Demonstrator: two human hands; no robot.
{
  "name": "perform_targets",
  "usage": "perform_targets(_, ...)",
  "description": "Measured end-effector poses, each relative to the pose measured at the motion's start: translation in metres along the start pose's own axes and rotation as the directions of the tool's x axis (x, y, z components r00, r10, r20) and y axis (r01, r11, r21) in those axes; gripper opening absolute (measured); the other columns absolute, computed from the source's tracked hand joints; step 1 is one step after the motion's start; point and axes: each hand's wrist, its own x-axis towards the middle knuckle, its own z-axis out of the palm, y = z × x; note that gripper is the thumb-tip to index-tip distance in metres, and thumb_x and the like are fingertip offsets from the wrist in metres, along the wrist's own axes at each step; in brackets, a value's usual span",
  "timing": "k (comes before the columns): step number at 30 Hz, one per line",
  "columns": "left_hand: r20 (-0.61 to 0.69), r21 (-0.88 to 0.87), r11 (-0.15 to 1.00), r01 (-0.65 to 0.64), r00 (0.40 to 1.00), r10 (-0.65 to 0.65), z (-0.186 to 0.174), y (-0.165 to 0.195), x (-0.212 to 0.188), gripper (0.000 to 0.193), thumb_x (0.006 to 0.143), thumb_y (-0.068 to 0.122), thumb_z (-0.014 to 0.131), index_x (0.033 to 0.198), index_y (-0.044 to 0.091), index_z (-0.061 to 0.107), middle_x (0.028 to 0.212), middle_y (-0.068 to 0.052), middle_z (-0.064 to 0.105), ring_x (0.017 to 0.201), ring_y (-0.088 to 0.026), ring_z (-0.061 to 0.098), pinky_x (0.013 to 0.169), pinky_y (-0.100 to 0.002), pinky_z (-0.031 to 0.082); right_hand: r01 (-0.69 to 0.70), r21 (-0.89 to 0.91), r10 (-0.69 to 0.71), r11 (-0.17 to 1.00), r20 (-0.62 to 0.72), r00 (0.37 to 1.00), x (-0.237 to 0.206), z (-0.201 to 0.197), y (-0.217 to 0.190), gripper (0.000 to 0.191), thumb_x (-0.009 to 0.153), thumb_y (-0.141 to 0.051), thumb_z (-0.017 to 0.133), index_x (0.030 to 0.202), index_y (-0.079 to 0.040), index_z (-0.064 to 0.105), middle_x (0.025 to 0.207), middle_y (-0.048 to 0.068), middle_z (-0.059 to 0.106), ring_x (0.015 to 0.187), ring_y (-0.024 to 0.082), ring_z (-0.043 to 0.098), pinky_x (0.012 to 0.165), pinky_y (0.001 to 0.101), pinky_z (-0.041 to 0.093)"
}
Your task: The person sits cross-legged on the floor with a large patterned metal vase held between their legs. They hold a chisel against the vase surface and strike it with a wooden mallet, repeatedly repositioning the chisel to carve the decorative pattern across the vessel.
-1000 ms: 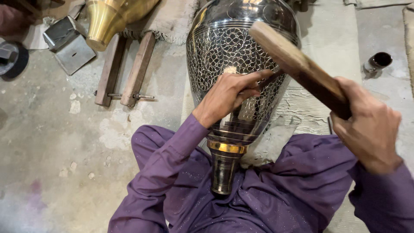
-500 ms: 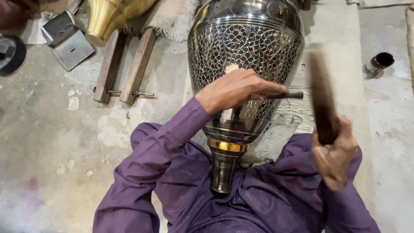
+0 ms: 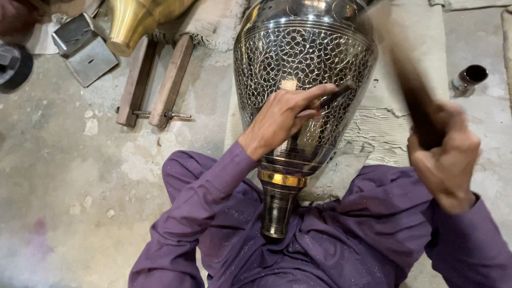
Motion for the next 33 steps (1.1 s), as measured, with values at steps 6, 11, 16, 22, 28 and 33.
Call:
perform_targets(6, -0.185, -0.121, 0.992, -0.044, 0.983, 0.021, 0.005, -0.004, -0.012, 0.058, 0.098, 0.009, 0.070, 0.149, 0.025, 0.049, 0.107, -0.004, 0.079, 0.089, -0.016, 0.080, 0.077, -0.030, 0.069, 0.053, 0.020, -0.055, 0.998, 0.125, 0.991, 0.034, -0.032, -0.010, 0.045, 0.096, -0.003, 0.076, 0.131, 0.005, 0.049, 0.088, 0.016, 0.066, 0.075, 0.025, 0.068, 0.068, 0.0383, 0.058)
perform_targets(11, -0.225, -0.118, 0.989, -0.091, 0.972, 0.063, 0.006, -0.001, -0.012, 0.058, 0.097, 0.007, 0.070, 0.148, 0.026, 0.050, 0.110, -0.006, 0.079, 0.093, -0.017, 0.081, 0.082, -0.031, 0.070, -0.025, 0.006, 0.024, 1.000, 0.163, 0.986, 0.050, -0.039, -0.014, 0.023, 0.104, -0.010, 0.074, 0.115, 0.005, 0.061, 0.086, 0.017, 0.068, 0.075, 0.024, 0.070, 0.071, 0.0377, 0.059)
perform_targets(16, -0.216, -0.095, 0.993, -0.063, 0.975, 0.042, 0.003, 0.005, -0.016, 0.057, 0.096, 0.013, 0.072, 0.147, 0.026, 0.051, 0.103, -0.004, 0.080, 0.088, -0.015, 0.080, 0.078, -0.031, 0.068, 0.420, -0.227, -0.361, 0.878, 0.259, 0.896, 0.066, -0.048, -0.021, 0.062, 0.073, 0.004, 0.074, 0.134, 0.000, 0.062, 0.096, 0.022, 0.069, 0.082, 0.033, 0.071, 0.073, 0.0441, 0.060)
perform_targets(22, -0.217, -0.076, 0.990, 0.118, 0.967, -0.132, 0.014, 0.002, -0.021, 0.052, 0.097, 0.017, 0.071, 0.144, 0.026, 0.053, 0.095, -0.003, 0.080, 0.071, -0.014, 0.077, 0.065, -0.030, 0.067, 0.334, -0.226, -0.291, 0.915, 0.202, 0.935, 0.066, -0.047, -0.041, 0.061, 0.082, -0.002, 0.072, 0.142, -0.004, 0.059, 0.101, 0.021, 0.071, 0.077, 0.031, 0.072, 0.069, 0.0389, 0.060)
perform_targets(28, -0.411, -0.151, 0.988, 0.027, 0.907, -0.088, 0.024, 0.002, -0.030, 0.049, 0.100, 0.013, 0.070, 0.145, 0.023, 0.053, 0.099, -0.006, 0.077, 0.084, -0.017, 0.080, 0.076, -0.031, 0.070, 0.291, -0.153, -0.259, 0.944, 0.200, 0.945, 0.079, -0.047, -0.061, 0.067, 0.093, -0.008, 0.067, 0.158, -0.008, 0.050, 0.091, 0.017, 0.067, 0.066, 0.023, 0.066, 0.055, 0.0336, 0.057)
perform_targets(33, -0.451, -0.148, 0.987, 0.064, 0.884, -0.125, 0.024, 0.010, -0.036, 0.053, 0.096, 0.015, 0.074, 0.144, 0.022, 0.052, 0.096, -0.005, 0.078, 0.081, -0.016, 0.079, 0.071, -0.031, 0.069, 0.359, -0.480, -0.195, 0.801, 0.358, 0.913, 0.085, -0.049, -0.072, 0.056, 0.099, -0.014, 0.069, 0.153, -0.016, 0.052, 0.094, 0.012, 0.074, 0.052, 0.017, 0.065, 0.045, 0.0286, 0.053)
